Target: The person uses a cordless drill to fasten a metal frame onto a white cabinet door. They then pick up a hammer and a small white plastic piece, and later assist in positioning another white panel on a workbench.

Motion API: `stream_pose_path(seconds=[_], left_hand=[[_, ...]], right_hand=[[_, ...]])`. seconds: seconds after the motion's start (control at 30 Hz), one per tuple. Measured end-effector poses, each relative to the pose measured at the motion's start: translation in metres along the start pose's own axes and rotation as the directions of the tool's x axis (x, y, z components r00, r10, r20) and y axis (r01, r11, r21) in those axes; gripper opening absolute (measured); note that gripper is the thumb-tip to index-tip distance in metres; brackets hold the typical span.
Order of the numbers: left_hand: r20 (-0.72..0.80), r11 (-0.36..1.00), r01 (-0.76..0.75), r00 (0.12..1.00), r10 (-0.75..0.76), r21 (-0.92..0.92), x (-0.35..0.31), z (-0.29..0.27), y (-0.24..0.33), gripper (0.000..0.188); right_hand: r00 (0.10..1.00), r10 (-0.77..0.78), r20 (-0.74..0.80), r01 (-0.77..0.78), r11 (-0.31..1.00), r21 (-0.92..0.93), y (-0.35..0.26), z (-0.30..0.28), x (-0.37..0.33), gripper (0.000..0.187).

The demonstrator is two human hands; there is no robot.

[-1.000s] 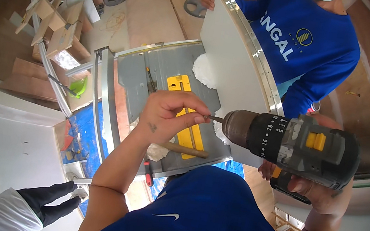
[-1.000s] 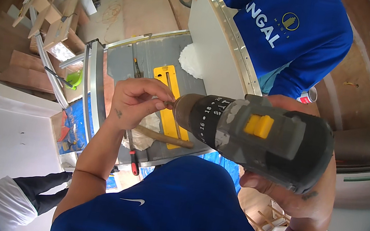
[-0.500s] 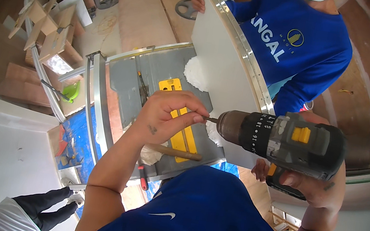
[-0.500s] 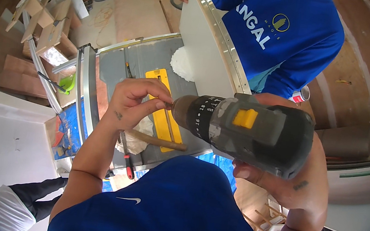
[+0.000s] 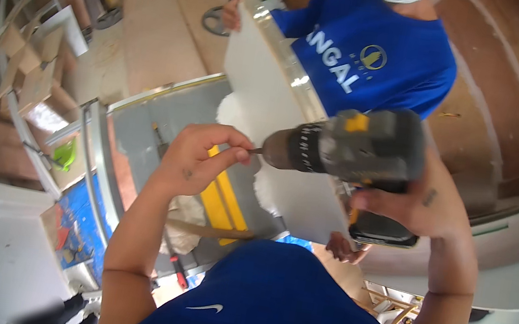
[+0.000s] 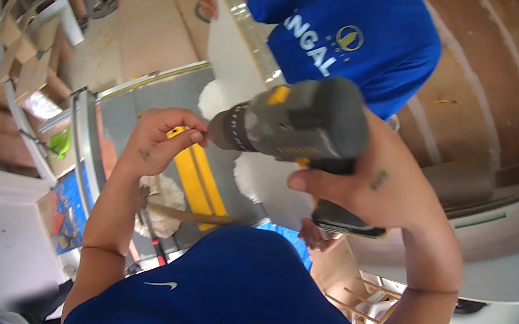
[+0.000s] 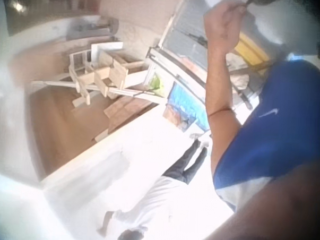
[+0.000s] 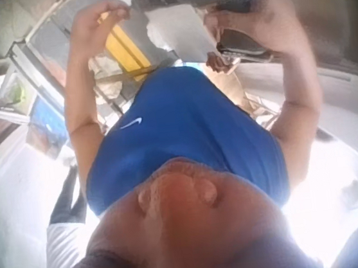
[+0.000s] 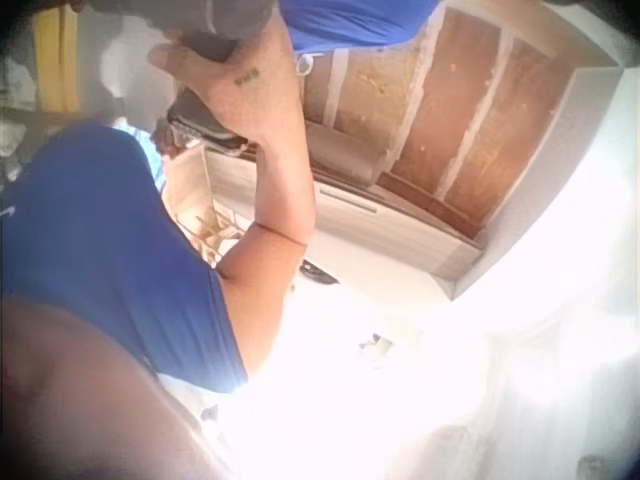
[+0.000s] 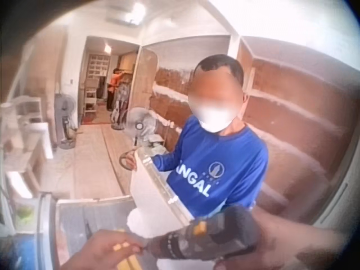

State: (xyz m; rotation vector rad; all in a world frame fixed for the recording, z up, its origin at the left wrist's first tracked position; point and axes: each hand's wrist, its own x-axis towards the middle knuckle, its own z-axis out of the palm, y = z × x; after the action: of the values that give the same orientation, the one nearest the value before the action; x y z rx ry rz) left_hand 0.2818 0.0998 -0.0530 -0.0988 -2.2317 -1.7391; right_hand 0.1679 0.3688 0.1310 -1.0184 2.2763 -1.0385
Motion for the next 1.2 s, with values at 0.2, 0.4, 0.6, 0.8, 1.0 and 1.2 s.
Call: stream_pose_path(seconds=[0.2,0.4,0.6,0.8,1.0,1.2], left_hand=[[-0.007,1.0,0.02,1.0,-0.02,0.013,0.018,-0.009,-0.009,0.011],[0.005,0.998,-0.06,0.998,0.06,0.018,0.019,-0.006,-0.028,0.011],[-0.072,0.98,-0.192,0.978,0.196,0.059,0.067,-0.016,-0.042,0.016],[-0.25,0.951,-0.297,0.918,0.308,0.084,0.165,-0.065,-0.062,0.011],[-0.283,0.9,-0.366,0.861,0.424,0.237,0.238,-0.083,-0.115,0.009],[-0.32,0.936,-0.301,0.882,0.347,0.185,0.246,-0.072,-0.145,0.008]], right_hand=[[0.977,0.157,0.142,-0.175,0.976,0.131,-0.005,-0.001,0.03,0.051],[0.994,0.004,0.107,-0.006,1.0,0.011,-0.001,0.004,0.039,0.051],[0.973,-0.113,0.202,0.138,0.984,-0.111,-0.028,-0.011,0.083,0.05],[0.992,-0.081,0.094,0.112,0.906,-0.407,-0.077,-0.028,0.167,0.043],[0.944,0.004,0.33,0.191,0.809,-0.556,-0.108,-0.035,0.257,0.032],[0.994,0.027,0.109,0.053,0.746,-0.664,-0.101,-0.005,0.268,0.04]])
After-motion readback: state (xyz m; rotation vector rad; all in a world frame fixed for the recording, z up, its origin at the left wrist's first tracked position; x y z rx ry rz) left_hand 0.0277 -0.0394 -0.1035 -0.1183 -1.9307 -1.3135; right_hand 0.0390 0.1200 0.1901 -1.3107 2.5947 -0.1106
